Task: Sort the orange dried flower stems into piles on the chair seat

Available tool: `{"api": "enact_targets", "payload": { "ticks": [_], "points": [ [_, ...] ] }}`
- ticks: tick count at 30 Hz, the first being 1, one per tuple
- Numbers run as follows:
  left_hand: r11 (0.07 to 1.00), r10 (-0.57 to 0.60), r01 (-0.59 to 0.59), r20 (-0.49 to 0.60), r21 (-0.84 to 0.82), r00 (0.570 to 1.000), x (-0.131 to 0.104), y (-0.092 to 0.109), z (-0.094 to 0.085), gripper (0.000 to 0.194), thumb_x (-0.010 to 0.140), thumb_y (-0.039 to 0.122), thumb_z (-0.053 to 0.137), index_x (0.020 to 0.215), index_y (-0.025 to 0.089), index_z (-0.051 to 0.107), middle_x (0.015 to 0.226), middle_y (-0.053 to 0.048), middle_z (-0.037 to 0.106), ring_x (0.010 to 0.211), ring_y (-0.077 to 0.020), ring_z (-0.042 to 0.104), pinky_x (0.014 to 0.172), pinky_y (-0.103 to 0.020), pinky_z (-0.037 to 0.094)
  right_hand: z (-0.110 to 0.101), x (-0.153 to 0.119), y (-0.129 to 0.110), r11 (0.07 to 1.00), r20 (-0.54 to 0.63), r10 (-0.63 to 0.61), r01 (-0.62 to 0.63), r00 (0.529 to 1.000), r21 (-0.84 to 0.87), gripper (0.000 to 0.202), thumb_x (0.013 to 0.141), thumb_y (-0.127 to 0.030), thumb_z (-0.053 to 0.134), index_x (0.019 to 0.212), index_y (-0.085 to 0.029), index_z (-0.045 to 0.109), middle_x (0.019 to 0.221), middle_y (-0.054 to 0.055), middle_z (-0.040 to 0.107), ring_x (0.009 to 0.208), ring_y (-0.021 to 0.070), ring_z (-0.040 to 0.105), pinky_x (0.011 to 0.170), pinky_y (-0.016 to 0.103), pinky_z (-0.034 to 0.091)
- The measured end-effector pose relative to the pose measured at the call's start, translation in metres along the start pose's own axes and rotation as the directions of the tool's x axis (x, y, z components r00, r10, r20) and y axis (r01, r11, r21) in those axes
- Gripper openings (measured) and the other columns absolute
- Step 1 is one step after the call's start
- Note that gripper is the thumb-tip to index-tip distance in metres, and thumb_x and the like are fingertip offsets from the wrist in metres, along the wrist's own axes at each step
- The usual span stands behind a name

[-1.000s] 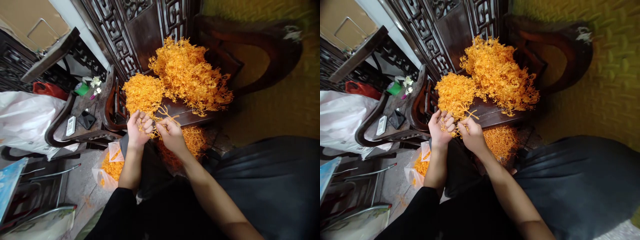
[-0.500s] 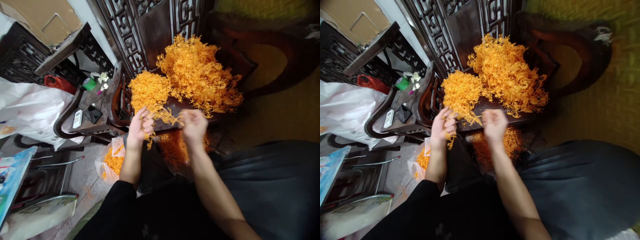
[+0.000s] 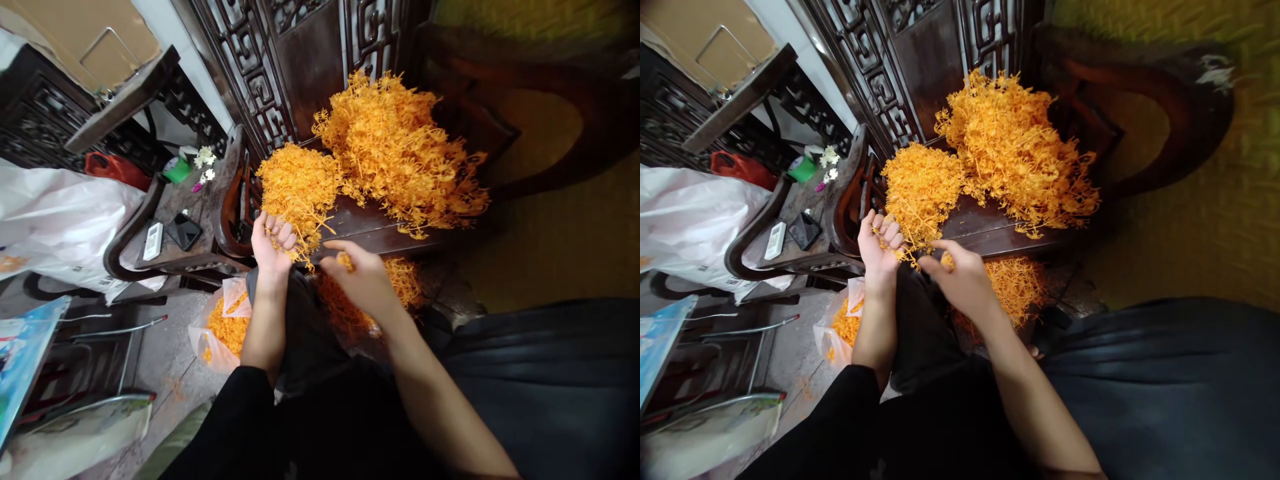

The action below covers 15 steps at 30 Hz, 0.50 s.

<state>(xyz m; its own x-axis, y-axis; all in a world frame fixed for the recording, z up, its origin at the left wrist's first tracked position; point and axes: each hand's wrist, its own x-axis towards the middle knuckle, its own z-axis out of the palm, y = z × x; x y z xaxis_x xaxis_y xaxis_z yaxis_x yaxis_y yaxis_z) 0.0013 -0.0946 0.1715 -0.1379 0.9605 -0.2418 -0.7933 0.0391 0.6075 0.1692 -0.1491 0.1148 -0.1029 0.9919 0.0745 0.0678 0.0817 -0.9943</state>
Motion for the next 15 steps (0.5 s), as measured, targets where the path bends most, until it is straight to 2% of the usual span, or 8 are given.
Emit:
{"api": "enact_targets", "payload": {
  "ticks": [1,3,6,9,12,14,15],
  "points": [
    [1.000,0.006,-0.006,0.000,-0.004,1.000,0.000,-0.001,0.000,0.043,0.106,0.031,0.041,0.067,0.021,0.026,0.056,0.008,0.026,0.037,-0.0044,0.020,0.036,-0.019,0.013,0.008,-0.002,-0.001,0.986,0.016,-0.058,0.060,0.998,-0.155,0.041,0.089,-0.050,0.074,0.116,-0.019,0.071,0.085,0.005,0.072,0.065,0.0162,0.059,0.061,0.030,0.044],
    [1.000,0.018,-0.018,-0.023,-0.005,1.000,-0.001,-0.004,0.001,0.042,0.105,0.030,0.041,0.067,0.021,0.026,0.056,0.008,0.025,0.037,-0.0044,0.019,0.036,-0.020,0.012,0.022,-0.005,-0.004,0.916,0.073,-0.133,0.151,0.988,-0.373,0.029,0.096,-0.043,0.067,0.107,-0.017,0.069,0.094,0.009,0.074,0.076,0.0208,0.065,0.068,0.032,0.043],
    [0.999,0.055,-0.055,-0.115,0.002,0.992,0.000,-0.009,0.000,0.044,0.103,0.031,0.046,0.067,0.022,0.023,0.054,0.009,0.022,0.037,-0.0050,0.016,0.035,-0.021,0.011,0.033,-0.013,-0.014,0.834,0.123,-0.125,0.172,0.984,-0.524,0.028,0.107,-0.033,0.046,0.090,-0.018,0.062,0.085,0.009,0.072,0.072,0.0216,0.065,0.063,0.033,0.034],
    [0.997,0.073,-0.074,-0.184,0.000,0.980,0.006,-0.007,-0.002,0.045,0.101,0.032,0.049,0.066,0.023,0.021,0.053,0.010,0.018,0.037,-0.0057,0.012,0.036,-0.023,0.009,0.029,-0.026,-0.031,0.826,0.179,-0.139,0.214,0.974,-0.521,0.027,0.107,-0.029,0.043,0.086,-0.019,0.058,0.080,0.006,0.069,0.068,0.0206,0.063,0.062,0.033,0.031],
    [0.995,0.092,-0.100,-0.260,-0.017,0.961,0.014,0.003,-0.006,0.044,0.104,0.030,0.042,0.066,0.023,0.020,0.052,0.009,0.017,0.037,-0.0068,0.012,0.038,-0.024,0.009,0.011,-0.041,-0.054,0.866,0.215,-0.186,0.263,0.959,-0.424,0.031,0.107,-0.027,0.041,0.082,-0.019,0.057,0.075,0.005,0.065,0.067,0.0186,0.061,0.063,0.032,0.034],
    [0.990,0.124,-0.137,-0.263,-0.031,0.957,0.016,0.008,-0.008,0.044,0.105,0.030,0.037,0.066,0.023,0.020,0.052,0.009,0.018,0.038,-0.0070,0.014,0.039,-0.024,0.010,0.001,-0.047,-0.064,0.899,0.244,-0.215,0.289,0.946,-0.329,0.031,0.108,-0.025,0.040,0.085,-0.018,0.061,0.078,0.004,0.066,0.072,0.0178,0.064,0.067,0.031,0.040],
    [0.987,0.145,-0.159,-0.235,-0.038,0.961,0.015,0.009,-0.008,0.044,0.106,0.030,0.037,0.066,0.022,0.021,0.053,0.008,0.020,0.038,-0.0067,0.015,0.039,-0.023,0.011,-0.002,-0.047,-0.066,0.904,0.256,-0.243,0.314,0.936,-0.289,0.030,0.108,-0.023,0.040,0.094,-0.017,0.065,0.084,0.005,0.069,0.079,0.0181,0.066,0.071,0.030,0.044]
  ]
}}
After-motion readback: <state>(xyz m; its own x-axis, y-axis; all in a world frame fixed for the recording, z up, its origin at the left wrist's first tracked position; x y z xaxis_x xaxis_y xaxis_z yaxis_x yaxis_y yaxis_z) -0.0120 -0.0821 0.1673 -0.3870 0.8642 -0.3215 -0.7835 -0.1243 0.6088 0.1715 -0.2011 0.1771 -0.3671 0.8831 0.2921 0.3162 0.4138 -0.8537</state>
